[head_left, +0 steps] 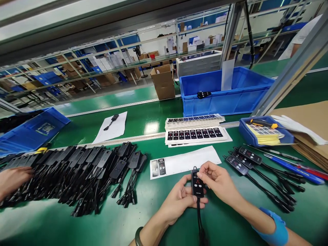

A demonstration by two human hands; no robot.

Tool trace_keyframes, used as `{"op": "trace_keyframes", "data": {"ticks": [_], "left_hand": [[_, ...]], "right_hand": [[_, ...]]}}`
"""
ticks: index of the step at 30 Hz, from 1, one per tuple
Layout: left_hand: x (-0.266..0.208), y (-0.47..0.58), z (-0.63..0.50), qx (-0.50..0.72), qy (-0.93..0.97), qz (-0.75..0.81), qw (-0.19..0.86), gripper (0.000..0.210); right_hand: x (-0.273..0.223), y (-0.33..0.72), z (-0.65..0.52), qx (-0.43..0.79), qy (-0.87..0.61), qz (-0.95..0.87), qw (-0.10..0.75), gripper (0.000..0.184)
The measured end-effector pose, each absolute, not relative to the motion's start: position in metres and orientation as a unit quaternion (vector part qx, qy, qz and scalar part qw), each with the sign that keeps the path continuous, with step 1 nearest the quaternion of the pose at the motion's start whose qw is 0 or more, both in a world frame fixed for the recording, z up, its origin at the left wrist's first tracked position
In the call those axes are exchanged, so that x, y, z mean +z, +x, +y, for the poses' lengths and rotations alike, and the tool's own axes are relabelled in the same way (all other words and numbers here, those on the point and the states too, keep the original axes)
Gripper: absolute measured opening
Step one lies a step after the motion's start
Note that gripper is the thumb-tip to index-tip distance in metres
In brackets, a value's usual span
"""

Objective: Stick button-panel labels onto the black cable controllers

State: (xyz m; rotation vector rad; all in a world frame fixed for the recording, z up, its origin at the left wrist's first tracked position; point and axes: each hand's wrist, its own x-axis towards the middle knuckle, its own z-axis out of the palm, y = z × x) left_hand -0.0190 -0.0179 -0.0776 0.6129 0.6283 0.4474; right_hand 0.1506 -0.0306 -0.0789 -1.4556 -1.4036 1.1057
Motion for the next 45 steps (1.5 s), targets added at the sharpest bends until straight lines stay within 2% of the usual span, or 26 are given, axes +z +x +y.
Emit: {"op": "trace_keyframes", "data": {"ticks": [12,31,34,40,43,45], "left_hand": [[-0.081,-0.016,-0.022,0.225,0.306,0.312,0.871,0.063],[-0.083,-0.014,-0.024,0.232,0.318,0.315,0.864,0.076],[-0.082,-0.015,-0.023,0.233,0.319,0.316,0.862,0.073],[-0.078,-0.016,-0.020,0.232,0.314,0.315,0.865,0.057],[-0.077,-0.016,-0.020,0.232,0.307,0.313,0.868,0.053],[-0.078,-0.017,-0.019,0.234,0.303,0.311,0.870,0.051]], "right_hand": [[-0.082,0.147,-0.034,0.380,-0.607,-0.574,0.398,0.040],[-0.086,0.149,-0.035,0.359,-0.618,-0.583,0.387,0.036],[-0.087,0.150,-0.034,0.331,-0.618,-0.607,0.375,0.034],[-0.088,0.153,-0.034,0.197,-0.629,-0.664,0.352,0.028],[-0.089,0.155,-0.031,0.185,-0.648,-0.661,0.331,0.038],[-0.090,0.155,-0.029,0.234,-0.647,-0.653,0.316,0.045]]}}
